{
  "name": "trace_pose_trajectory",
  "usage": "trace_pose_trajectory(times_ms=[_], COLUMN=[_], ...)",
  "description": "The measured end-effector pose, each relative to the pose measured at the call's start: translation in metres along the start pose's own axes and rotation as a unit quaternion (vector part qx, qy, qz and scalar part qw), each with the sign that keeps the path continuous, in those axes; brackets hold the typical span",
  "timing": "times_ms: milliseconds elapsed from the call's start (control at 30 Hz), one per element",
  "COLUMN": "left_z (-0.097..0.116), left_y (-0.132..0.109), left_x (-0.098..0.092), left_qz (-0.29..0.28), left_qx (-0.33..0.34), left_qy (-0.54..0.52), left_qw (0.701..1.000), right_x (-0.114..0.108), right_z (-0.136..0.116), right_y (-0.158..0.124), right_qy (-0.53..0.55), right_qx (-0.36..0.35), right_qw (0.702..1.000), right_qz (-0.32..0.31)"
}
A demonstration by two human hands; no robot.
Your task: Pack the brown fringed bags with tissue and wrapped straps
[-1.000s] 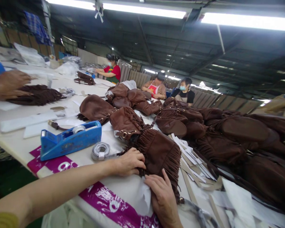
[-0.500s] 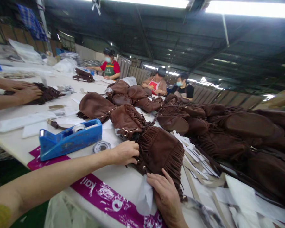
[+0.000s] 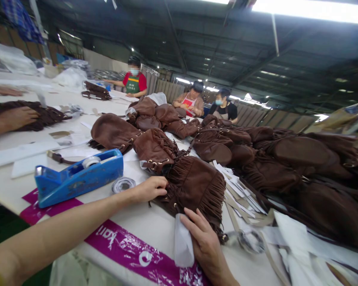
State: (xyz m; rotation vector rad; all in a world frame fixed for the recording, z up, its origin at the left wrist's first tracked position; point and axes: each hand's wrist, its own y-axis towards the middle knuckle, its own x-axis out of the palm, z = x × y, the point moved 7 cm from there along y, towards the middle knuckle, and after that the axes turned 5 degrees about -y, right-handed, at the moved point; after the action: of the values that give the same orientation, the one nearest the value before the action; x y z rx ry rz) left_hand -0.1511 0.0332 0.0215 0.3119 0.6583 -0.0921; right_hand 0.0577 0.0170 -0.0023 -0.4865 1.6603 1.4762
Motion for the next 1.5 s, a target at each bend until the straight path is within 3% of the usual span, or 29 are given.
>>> trace_pose_trajectory(times_ms=[67,167,233,367,533,767,967,1167,1333,1433,1500], left_z=[0.007,0.029,0.051,0.082,0.069,0.057,0.061,0.057,0.059,0.068,0.076], left_y=[-0.003,-0.009,-0.013,-0.015,-0.008,-0.005,-0.003,0.001,-0.002,-0.011,-0.015], left_x=[0.004,0.012,0.024,0.059,0.081,0.076,0.075,0.076,0.084,0.07,0.049], left_qz=[0.004,0.021,0.017,-0.055,-0.061,-0.04,-0.072,-0.101,-0.128,-0.152,-0.118], left_qx=[0.013,0.057,0.112,0.197,0.196,0.218,0.251,0.208,0.213,0.22,0.197], left_qy=[0.046,0.203,0.269,0.23,0.172,0.1,0.035,0.026,0.127,0.164,0.167], left_qw=[0.999,0.977,0.956,0.951,0.964,0.97,0.965,0.973,0.96,0.95,0.959], right_x=[-0.019,-0.049,-0.057,-0.044,-0.029,-0.013,-0.022,-0.025,-0.027,-0.043,-0.049], right_z=[0.003,0.017,0.023,0.022,0.03,0.046,0.049,0.053,0.057,0.045,0.026], right_y=[-0.004,-0.016,-0.022,-0.018,-0.008,-0.012,-0.022,-0.032,-0.026,-0.015,-0.006], right_qy=[-0.015,-0.042,-0.043,-0.038,-0.057,-0.086,-0.057,0.016,-0.03,-0.09,-0.137], right_qx=[0.028,0.105,0.135,0.149,0.216,0.196,0.183,0.185,0.161,0.108,0.055], right_qw=[0.999,0.993,0.99,0.985,0.97,0.962,0.976,0.982,0.984,0.988,0.988], right_qz=[0.019,0.042,0.013,-0.076,-0.099,-0.169,-0.107,-0.033,-0.066,-0.06,-0.041])
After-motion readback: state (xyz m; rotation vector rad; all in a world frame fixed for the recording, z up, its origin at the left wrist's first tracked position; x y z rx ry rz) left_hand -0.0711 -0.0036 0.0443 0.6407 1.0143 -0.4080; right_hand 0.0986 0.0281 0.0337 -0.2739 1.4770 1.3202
